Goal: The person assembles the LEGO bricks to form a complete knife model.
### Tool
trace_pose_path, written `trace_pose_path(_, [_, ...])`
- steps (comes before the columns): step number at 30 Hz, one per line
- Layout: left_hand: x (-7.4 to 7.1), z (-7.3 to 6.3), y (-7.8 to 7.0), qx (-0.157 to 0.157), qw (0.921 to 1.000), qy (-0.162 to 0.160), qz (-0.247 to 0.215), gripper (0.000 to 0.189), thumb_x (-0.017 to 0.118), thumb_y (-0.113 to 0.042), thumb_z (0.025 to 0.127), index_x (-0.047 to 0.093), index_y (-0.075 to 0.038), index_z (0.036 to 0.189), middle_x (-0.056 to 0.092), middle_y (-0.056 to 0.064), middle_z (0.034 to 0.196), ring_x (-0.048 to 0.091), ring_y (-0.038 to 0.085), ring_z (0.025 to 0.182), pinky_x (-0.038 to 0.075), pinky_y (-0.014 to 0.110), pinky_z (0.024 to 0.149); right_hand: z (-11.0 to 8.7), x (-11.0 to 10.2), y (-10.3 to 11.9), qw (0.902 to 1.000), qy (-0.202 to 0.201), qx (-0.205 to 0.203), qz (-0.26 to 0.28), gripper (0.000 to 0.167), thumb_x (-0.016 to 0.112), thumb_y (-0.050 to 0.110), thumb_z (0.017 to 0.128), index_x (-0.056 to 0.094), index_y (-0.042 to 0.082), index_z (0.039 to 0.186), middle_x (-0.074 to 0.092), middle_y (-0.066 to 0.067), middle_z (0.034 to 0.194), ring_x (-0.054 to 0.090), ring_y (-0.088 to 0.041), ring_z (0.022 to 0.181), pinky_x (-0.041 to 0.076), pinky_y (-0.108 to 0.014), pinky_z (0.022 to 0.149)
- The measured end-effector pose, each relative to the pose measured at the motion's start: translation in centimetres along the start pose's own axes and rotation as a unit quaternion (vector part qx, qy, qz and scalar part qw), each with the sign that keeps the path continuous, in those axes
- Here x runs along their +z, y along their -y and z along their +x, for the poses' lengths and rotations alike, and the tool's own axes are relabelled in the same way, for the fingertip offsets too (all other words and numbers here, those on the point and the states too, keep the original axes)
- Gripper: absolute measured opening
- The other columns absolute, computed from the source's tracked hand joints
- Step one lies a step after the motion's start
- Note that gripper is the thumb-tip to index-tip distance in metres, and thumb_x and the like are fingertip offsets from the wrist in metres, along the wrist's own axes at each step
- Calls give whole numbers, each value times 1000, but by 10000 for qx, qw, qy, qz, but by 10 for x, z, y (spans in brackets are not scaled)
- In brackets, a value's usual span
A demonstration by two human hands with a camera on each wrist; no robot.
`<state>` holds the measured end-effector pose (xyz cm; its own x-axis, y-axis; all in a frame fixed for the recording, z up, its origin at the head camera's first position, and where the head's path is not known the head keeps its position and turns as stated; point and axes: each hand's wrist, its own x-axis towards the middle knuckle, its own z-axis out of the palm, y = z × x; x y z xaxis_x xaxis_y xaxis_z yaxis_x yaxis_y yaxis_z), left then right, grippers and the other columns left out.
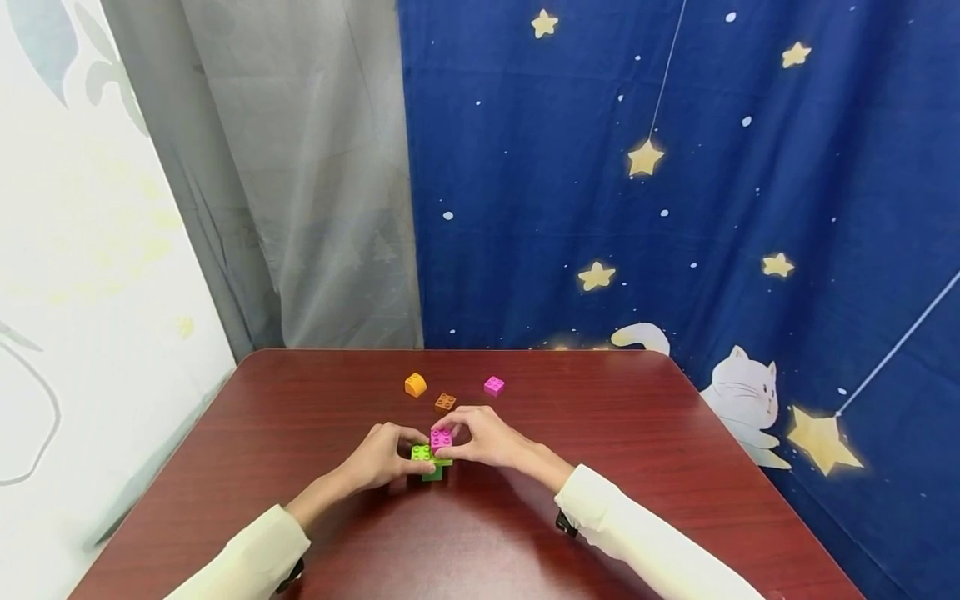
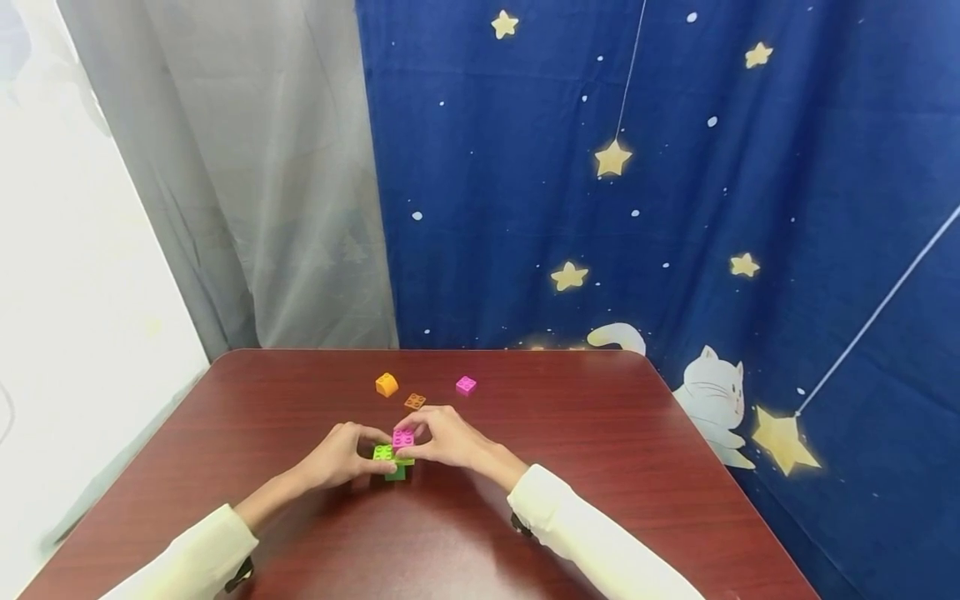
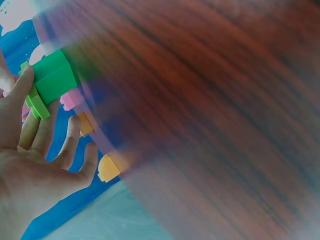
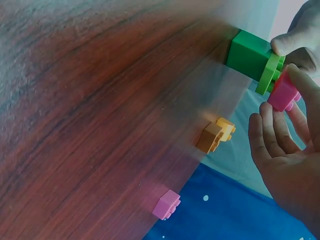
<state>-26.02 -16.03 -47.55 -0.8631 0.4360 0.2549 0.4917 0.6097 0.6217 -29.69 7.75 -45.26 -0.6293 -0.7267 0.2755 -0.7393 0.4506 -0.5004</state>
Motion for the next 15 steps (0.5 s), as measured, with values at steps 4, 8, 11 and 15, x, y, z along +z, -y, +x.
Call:
trace_pose_path(4, [0,0,1,-13,10000,2,41,30,91,-38,80,80,-19,100,77,-9,95,69,7,84,58,31,77,-1,3,2,10000,-33,-22,54,35,85,29,89,76,14,119,69,3,100,71,-24,91,59,-33,79])
trace_pose_path(8, [0,0,1,-102,9999,14,62,33,92,-38,79,79,-18,102,77,-9,97,69,10,87,59,38,81,-1,6,3,9999,-84,4,108,35,86,31,88,76,15,119,69,4,99,71,-22,89,59,-32,79])
trace_pose_path(11, [-1,1,1,-184,9998,43,57,32,91,-37,80,78,-18,103,76,-9,96,69,11,87,59,39,80,-1,8,4,9999,-127,-40,94,36,86,31,88,76,16,119,68,5,99,70,-20,88,59,-31,78])
trace_pose_path(15, [-1,2,0,-204,9998,79,45,28,91,-34,81,77,-19,99,75,-11,93,68,10,85,58,36,76,0,10,5,9998,-176,-125,-7,36,86,32,88,76,17,119,68,7,97,68,-18,86,58,-29,75])
